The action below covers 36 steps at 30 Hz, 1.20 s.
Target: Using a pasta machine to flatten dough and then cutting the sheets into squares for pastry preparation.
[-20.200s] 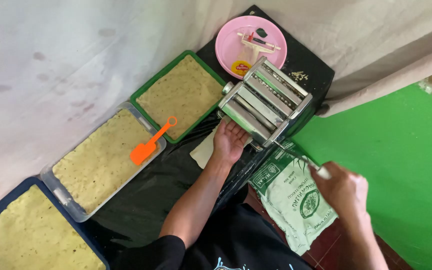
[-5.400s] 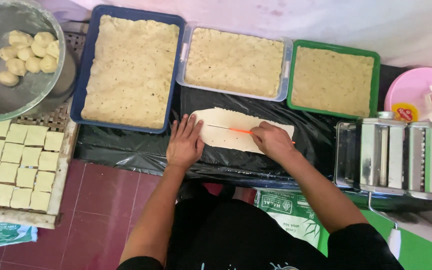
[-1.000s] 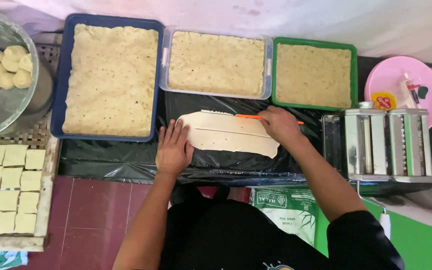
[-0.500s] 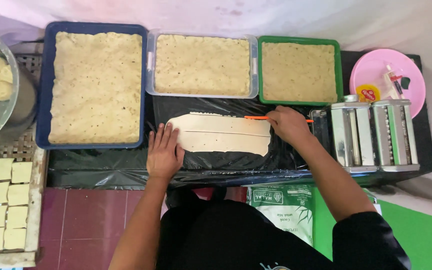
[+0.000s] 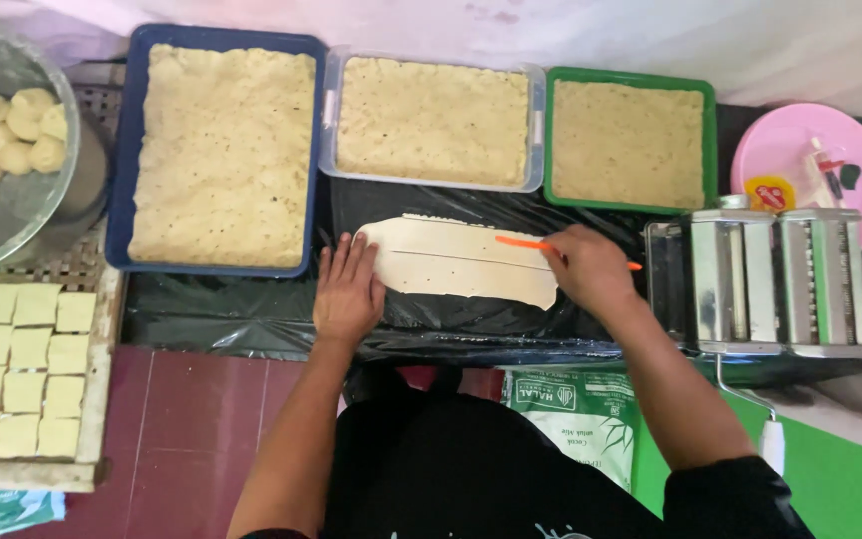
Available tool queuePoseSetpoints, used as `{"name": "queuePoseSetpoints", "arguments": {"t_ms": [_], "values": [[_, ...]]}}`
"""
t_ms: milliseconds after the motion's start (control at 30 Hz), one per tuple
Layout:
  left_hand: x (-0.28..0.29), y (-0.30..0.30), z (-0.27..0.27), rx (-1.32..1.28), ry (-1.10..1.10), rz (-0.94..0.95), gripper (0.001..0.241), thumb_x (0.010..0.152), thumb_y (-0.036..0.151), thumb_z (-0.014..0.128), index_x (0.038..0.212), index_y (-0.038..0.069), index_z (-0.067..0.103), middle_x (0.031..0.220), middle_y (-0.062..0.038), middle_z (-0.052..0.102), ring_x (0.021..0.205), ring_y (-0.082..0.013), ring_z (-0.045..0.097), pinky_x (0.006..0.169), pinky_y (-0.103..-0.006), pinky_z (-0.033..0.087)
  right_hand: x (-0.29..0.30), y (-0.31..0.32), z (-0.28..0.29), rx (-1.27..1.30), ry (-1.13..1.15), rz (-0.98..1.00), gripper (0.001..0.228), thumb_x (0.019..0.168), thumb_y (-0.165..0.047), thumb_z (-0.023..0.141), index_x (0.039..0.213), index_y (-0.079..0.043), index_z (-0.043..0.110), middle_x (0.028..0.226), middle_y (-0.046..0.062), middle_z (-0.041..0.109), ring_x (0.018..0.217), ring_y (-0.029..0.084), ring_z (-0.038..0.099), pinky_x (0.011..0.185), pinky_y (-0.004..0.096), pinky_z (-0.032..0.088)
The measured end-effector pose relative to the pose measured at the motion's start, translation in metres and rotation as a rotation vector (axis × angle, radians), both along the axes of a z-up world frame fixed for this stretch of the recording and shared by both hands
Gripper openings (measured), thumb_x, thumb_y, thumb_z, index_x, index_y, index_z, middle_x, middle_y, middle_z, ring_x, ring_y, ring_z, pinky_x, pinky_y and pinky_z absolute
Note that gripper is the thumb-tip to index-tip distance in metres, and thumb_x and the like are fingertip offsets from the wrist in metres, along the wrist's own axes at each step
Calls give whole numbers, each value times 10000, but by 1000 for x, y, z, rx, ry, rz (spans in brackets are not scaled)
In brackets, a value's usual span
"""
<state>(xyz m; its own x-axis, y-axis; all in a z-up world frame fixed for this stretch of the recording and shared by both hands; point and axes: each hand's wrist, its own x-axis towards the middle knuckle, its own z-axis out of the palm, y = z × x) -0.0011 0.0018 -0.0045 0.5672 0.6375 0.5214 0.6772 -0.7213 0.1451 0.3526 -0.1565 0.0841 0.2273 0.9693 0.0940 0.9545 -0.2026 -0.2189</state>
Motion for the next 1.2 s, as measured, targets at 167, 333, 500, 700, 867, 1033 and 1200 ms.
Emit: {"name": "queuePoseSetpoints", "arguments": {"t_ms": [167,333,500,700,867,1033,1200], "values": [[-3,0,-6,-41,4,7,531,841,219,593,1365,143,637,1476,-77,614,1414,-265,528,1192,-503,379,-84,17,-40,96,117,112,83,871,-319,742,954,-312,752,848,-58,678,850,180,709,734,288,584],[-3,0,-9,-50,12,17,529,839,218,590,1361,144,628,1497,-62,596,1433,-254,509,1199,-498,374,-141,31,-52,163,142,172,56,878,-295,735,928,-278,752,834,-68,674,823,149,708,704,247,575],[-4,0,-9,-90,20,-8,528,849,218,588,1372,145,610,1525,-68,565,1457,-269,475,1205,-515,357,-159,41,-47,83,99,145,70,904,-333,678,923,-292,731,850,-59,650,864,156,695,704,287,583],[-4,-1,-6,-98,34,1,512,868,218,580,1374,148,604,1527,-66,562,1463,-265,465,1212,-515,347,-162,45,-48,42,106,154,88,902,-328,673,942,-277,731,847,-44,650,865,173,699,697,306,585],[-4,0,-7,-88,34,1,506,864,217,568,1365,151,605,1520,-65,566,1456,-266,472,1208,-512,354,-164,47,-43,62,112,168,78,911,-295,665,928,-254,729,824,-28,637,841,187,697,686,303,581],[-4,0,-5,-79,30,-1,508,850,218,583,1353,152,610,1514,-68,572,1451,-267,479,1205,-511,361,-166,46,-40,77,99,172,66,908,-273,677,915,-240,734,806,-23,637,805,193,695,658,308,577],[-4,-1,-7,-61,20,-7,493,867,220,567,1352,141,618,1518,-74,568,1452,-273,480,1204,-510,362,-166,44,-36,98,103,172,123,926,-263,647,815,-236,695,768,-28,605,765,195,675,613,294,547]]}}
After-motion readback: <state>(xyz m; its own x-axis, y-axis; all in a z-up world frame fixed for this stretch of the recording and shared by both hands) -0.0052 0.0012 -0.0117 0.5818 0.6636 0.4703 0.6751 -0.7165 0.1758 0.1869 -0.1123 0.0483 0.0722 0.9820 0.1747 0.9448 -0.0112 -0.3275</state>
